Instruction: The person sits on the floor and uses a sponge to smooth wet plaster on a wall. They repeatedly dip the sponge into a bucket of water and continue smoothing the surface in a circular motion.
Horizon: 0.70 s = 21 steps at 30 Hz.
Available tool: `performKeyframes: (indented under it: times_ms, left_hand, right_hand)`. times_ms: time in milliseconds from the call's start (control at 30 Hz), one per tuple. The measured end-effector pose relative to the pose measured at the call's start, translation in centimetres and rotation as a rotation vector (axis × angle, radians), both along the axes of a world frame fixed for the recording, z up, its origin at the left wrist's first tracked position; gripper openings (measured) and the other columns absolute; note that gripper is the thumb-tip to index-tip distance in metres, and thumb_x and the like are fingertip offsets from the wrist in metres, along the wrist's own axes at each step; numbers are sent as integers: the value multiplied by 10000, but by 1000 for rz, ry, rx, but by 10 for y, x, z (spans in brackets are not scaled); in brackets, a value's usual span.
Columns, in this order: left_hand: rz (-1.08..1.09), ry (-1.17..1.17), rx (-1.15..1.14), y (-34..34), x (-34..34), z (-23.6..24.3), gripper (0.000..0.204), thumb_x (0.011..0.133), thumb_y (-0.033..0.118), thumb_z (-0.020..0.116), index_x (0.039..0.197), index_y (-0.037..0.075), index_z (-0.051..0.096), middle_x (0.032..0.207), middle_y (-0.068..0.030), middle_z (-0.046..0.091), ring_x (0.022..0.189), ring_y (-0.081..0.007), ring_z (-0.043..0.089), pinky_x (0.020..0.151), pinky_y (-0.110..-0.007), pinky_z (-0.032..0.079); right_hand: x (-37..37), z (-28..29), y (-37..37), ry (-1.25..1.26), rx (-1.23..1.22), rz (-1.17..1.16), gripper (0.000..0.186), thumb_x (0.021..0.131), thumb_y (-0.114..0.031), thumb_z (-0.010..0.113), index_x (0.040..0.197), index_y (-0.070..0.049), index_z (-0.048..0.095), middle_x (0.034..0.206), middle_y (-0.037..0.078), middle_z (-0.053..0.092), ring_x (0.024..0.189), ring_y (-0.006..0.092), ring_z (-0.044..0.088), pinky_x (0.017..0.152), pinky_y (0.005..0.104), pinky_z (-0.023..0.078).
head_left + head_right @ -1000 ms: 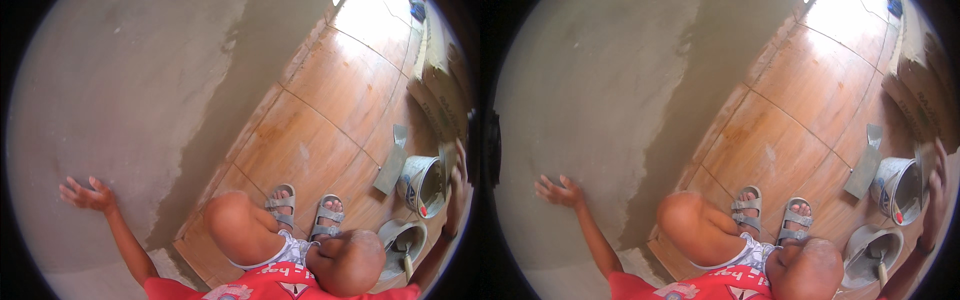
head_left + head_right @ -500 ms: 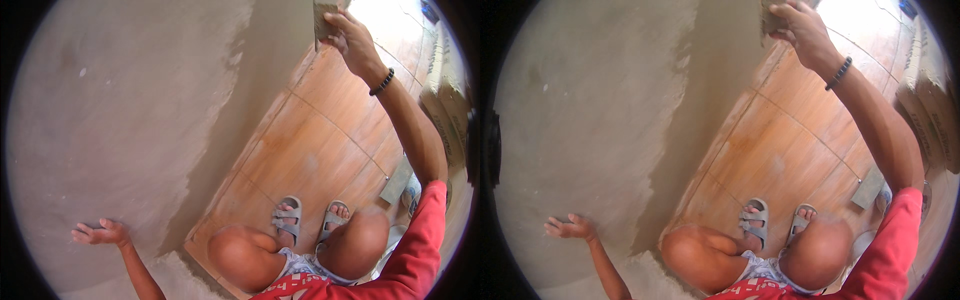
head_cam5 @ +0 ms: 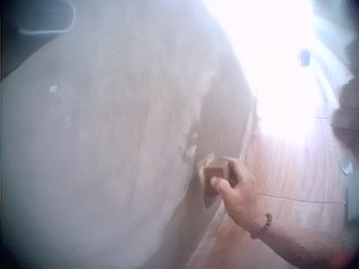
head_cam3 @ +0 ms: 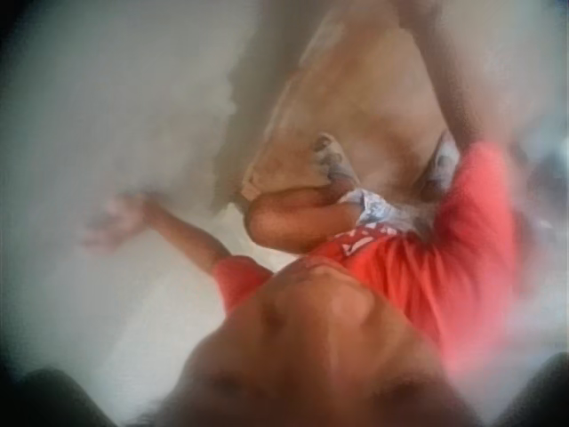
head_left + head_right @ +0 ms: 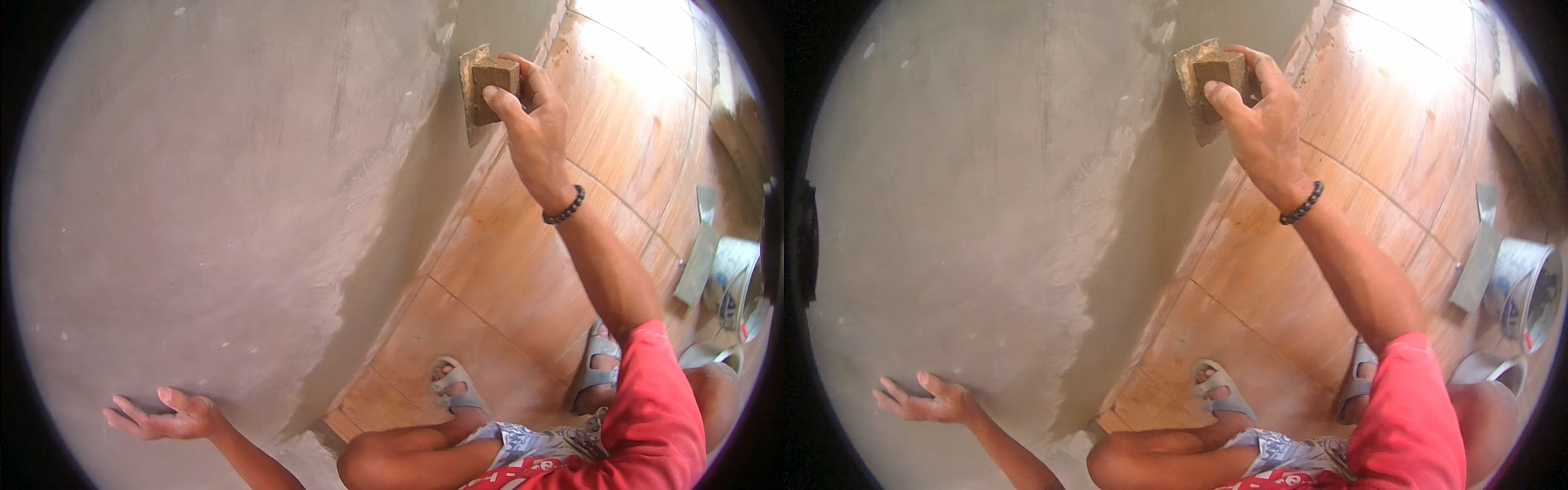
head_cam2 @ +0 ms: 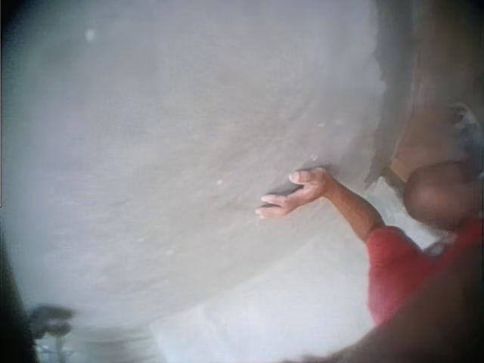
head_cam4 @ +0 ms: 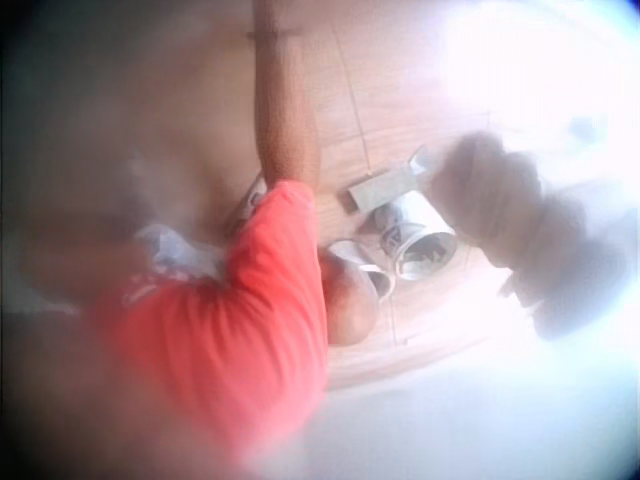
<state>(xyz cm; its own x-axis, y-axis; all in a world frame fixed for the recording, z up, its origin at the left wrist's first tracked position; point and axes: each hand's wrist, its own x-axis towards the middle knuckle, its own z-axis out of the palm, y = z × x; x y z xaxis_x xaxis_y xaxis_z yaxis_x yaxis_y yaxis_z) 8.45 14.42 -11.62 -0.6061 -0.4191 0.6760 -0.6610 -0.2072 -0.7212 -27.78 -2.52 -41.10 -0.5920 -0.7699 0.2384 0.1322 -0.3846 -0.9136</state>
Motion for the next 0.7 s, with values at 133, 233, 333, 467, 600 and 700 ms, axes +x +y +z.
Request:
performKeyframes:
  times_ms: [133, 233, 333, 467, 600, 700]
  left_hand:
    - [-27, 33, -14, -3, 1, -9, 559, 1003, 360, 507, 1463, 48, 453, 1561, -179, 321, 1456, -355, 283, 1181, -515, 246]
    - [-59, 42, 6, -7, -3, -14, 540, 1007, 327, 507, 1464, 44, 453, 1562, -181, 319, 1451, -352, 290, 1179, -514, 252]
    - [-230, 62, 123, 4, 3, 5, 530, 1015, 312, 501, 1466, 38, 448, 1558, -194, 315, 1446, -363, 291, 1176, -521, 251]
    - [-256, 109, 125, 51, 23, 8, 688, 1048, 455, 424, 1501, -52, 317, 1558, -260, 308, 1441, -455, 266, 1156, -613, 210]
    - [-6, 167, -50, 69, 69, -41, 664, 1049, 411, 419, 1488, -80, 329, 1554, -324, 263, 1433, -479, 269, 1144, -621, 236]
    - [70, 93, -139, 64, 81, -56, 653, 1056, 386, 400, 1493, -92, 316, 1554, -342, 246, 1430, -490, 266, 1144, -623, 230]
  right_hand:
    - [42, 6, -1, -78, 96, -80, 393, 870, -193, 640, 1192, 31, 608, 1057, 188, 678, 962, 283, 657, 885, 374, 518]
    - [122, 27, 60, 137, -65, -167, 382, 861, -162, 625, 1197, 16, 597, 1055, 206, 665, 976, 311, 652, 895, 418, 513]
    - [138, 27, 96, 334, -185, -14, 361, 861, -150, 630, 1184, 10, 596, 1037, 199, 667, 971, 311, 656, 884, 440, 515]
    - [49, 11, 33, -98, 14, -115, 324, 891, -153, 610, 1164, 23, 607, 1002, 205, 676, 929, 335, 666, 850, 431, 523]
    - [27, -6, -13, -42, 102, -146, 315, 895, -129, 583, 1167, 29, 603, 986, 215, 669, 940, 323, 660, 855, 396, 519]
    - [122, 8, 58, 82, -64, -159, 385, 864, -152, 615, 1212, 13, 601, 1063, 227, 641, 1021, 347, 627, 901, 426, 501]
